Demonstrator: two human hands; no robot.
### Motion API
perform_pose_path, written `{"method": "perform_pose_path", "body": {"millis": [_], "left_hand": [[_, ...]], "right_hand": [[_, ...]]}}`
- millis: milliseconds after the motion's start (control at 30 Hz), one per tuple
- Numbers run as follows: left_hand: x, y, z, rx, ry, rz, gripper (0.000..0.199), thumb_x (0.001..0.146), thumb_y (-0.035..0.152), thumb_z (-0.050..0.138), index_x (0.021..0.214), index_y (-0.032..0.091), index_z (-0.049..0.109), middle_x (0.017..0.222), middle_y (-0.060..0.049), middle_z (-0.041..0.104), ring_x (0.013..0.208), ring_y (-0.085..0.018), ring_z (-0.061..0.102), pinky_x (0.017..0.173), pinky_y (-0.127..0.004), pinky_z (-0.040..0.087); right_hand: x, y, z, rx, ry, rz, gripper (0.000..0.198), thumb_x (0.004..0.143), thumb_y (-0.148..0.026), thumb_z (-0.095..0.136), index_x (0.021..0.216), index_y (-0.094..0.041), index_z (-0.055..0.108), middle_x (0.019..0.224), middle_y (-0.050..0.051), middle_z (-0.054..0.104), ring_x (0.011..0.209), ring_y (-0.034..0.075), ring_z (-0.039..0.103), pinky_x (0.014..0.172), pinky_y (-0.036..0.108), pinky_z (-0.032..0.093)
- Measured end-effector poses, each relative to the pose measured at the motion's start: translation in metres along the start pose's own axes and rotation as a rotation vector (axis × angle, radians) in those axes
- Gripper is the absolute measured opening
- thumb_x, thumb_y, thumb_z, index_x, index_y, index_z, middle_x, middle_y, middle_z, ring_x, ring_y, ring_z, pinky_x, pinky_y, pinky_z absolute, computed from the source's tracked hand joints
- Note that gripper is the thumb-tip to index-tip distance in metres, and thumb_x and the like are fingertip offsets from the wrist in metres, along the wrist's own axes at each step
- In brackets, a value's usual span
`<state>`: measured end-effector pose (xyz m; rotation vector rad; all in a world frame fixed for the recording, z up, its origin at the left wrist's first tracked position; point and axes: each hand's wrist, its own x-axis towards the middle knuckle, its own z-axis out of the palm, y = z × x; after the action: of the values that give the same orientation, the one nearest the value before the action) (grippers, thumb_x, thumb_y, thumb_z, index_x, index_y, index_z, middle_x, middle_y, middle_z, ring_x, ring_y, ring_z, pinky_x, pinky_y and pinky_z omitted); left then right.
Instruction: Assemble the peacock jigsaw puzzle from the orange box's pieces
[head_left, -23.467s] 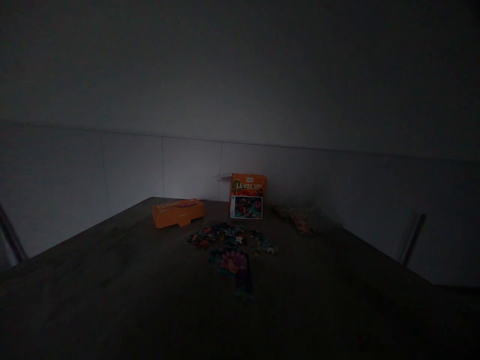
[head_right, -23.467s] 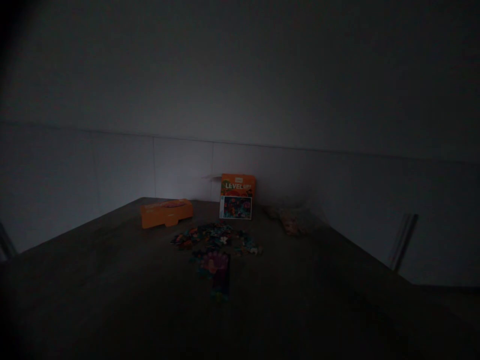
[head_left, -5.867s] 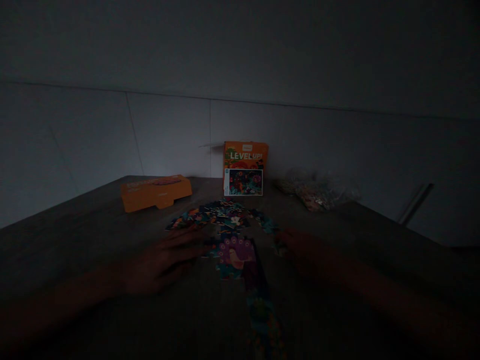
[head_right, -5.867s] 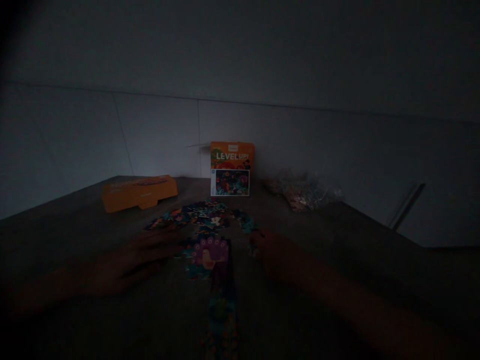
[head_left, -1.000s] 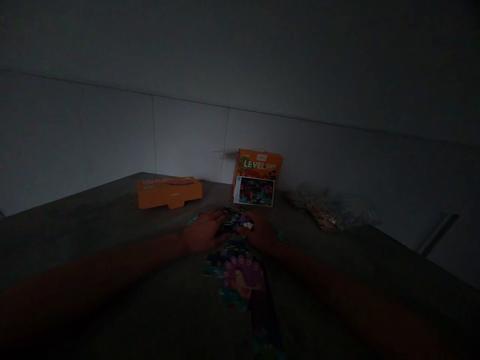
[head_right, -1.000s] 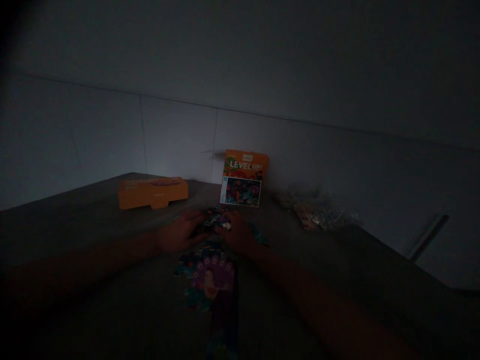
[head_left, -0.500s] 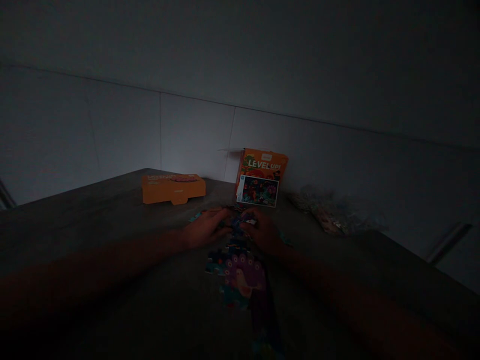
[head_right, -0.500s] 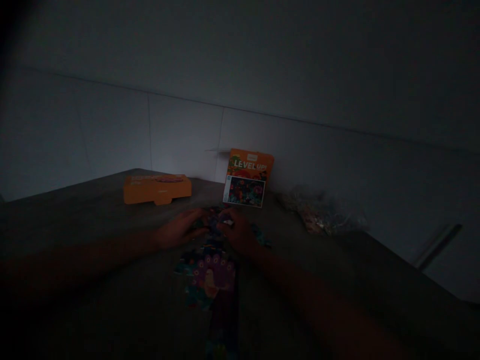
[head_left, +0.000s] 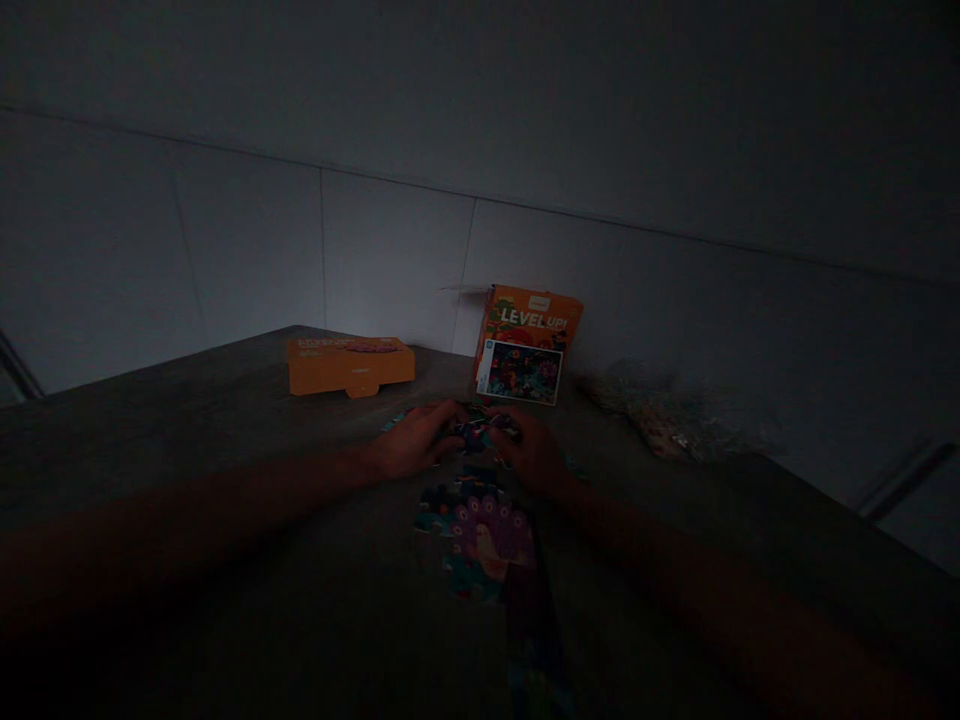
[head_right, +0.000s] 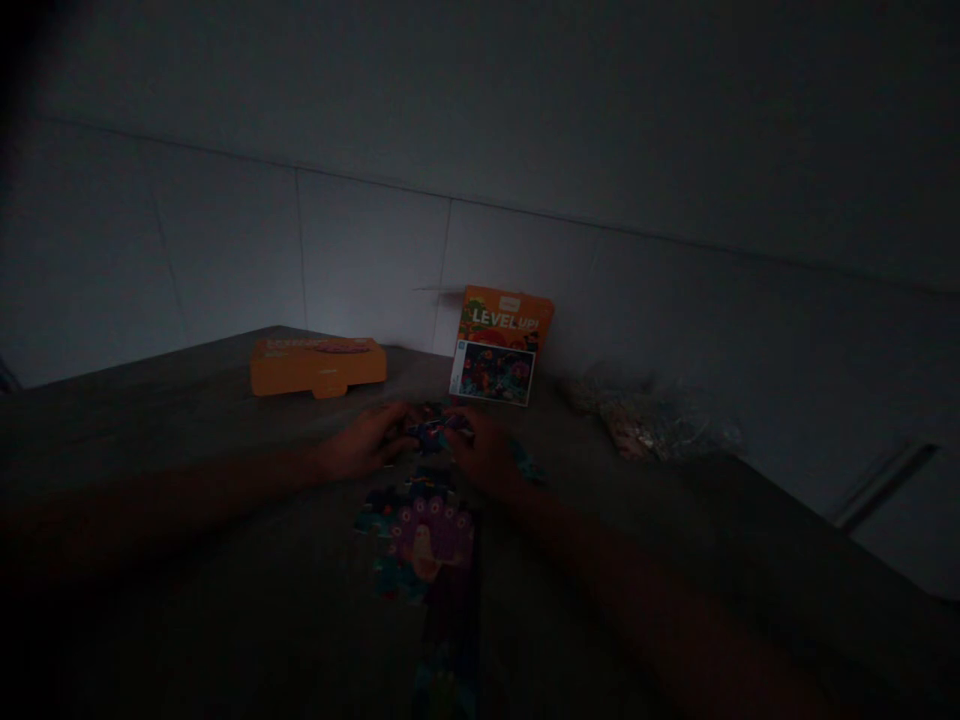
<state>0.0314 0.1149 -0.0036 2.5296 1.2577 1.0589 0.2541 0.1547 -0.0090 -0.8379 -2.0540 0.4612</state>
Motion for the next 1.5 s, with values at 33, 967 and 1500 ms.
{"method": "perform_pose_path", "body": {"millis": [33,967,1500], "left_hand": [[0.0,0.0,0.0,-0.002,0.002,-0.008,0.015,0.09,0.026,0.057,0.104,0.022,0.055,0.091,-0.003,0.065,0.084,-0.021,0.064,0.077,-0.033,0.052],[0.004,-0.005,-0.001,0.081,0.015,-0.072,0.023,0.088,0.009,0.047,0.103,0.017,0.063,0.086,-0.005,0.067,0.082,-0.019,0.065,0.076,-0.029,0.053],[0.004,-0.004,-0.003,0.185,0.111,-0.072,0.024,0.095,0.019,0.047,0.109,0.017,0.066,0.098,-0.007,0.069,0.091,-0.022,0.064,0.084,-0.033,0.053]], "right_hand": [[0.0,0.0,0.0,-0.009,-0.026,-0.009,0.022,0.084,-0.029,0.058,0.103,-0.021,0.067,0.099,0.005,0.072,0.088,0.023,0.067,0.076,0.034,0.051],[0.003,-0.002,-0.007,-0.053,0.328,0.132,0.016,0.076,-0.032,0.052,0.067,-0.02,0.056,0.063,0.002,0.06,0.063,0.018,0.056,0.059,0.027,0.039],[0.009,0.007,-0.005,-0.059,0.267,0.205,0.018,0.076,-0.036,0.055,0.068,-0.02,0.057,0.067,0.001,0.063,0.065,0.018,0.059,0.06,0.027,0.043]]}}
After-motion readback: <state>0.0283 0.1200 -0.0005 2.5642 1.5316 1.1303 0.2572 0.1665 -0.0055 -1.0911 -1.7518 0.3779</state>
